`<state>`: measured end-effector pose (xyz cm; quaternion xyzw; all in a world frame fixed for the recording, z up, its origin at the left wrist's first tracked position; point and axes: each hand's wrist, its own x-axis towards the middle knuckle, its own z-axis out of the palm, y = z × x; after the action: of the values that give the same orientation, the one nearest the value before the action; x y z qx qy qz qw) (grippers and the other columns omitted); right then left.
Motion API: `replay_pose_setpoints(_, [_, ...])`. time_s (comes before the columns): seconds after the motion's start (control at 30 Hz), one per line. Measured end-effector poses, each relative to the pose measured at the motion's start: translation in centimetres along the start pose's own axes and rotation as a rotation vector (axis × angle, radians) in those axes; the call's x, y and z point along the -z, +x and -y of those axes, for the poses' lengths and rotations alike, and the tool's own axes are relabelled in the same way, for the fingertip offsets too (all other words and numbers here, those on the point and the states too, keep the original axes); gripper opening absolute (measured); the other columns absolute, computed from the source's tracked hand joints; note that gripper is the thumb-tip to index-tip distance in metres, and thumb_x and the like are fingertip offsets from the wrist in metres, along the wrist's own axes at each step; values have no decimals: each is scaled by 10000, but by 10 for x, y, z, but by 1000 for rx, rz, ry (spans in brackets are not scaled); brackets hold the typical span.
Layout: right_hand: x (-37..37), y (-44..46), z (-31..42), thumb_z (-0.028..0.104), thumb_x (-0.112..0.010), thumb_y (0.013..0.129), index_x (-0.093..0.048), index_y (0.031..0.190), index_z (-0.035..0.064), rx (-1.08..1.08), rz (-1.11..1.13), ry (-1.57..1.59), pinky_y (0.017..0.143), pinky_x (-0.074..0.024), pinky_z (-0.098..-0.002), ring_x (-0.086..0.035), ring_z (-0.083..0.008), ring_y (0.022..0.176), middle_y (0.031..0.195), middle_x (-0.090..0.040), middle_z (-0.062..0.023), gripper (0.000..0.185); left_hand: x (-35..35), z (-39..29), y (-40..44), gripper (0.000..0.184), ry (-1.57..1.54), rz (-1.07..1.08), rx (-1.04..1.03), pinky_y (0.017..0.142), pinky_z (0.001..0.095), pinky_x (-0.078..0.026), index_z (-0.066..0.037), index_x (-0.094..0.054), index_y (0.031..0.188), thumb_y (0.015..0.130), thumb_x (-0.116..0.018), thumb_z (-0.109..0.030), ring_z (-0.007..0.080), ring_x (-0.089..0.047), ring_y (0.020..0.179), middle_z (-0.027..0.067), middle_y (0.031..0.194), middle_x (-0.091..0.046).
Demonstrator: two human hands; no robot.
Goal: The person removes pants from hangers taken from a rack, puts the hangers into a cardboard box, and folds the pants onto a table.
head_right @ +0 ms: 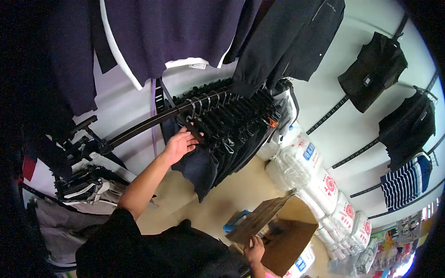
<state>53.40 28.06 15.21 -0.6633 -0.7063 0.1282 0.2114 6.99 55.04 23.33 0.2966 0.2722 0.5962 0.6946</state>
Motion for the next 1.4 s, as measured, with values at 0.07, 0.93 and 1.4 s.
replay_pose_setpoints(0.07, [-5,-5,-15,115,-722,808,-682,1138,41,-23,19,-22,865,-557,-432,-669,-379,1002,1098,-685,-167,340,4,1,-3,519,-40,13,1,873,305,-497,-263,-384,1525,1021,-503,-256,159,-659,1056,115,1386,-633])
replay_pose_setpoints(0.93, [53,117,183,213,-847,805,-687,988,72,268,-271,112,611,-507,-392,-650,-295,696,740,-649,-92,281,-103,61,-110,667,269,609,252,1128,417,-406,-22,-208,1570,1001,-555,-53,295,-500,1388,203,1543,-441])
replay_pose_setpoints(1.4, [102,-102,148,169,-868,782,-715,938,65,-77,-626,69,561,-401,-372,-554,-240,578,649,-576,-50,243,-235,31,-115,552,1378,1148,-856,942,425,-480,-53,-681,1176,751,-842,-366,276,-640,1118,93,1145,-699])
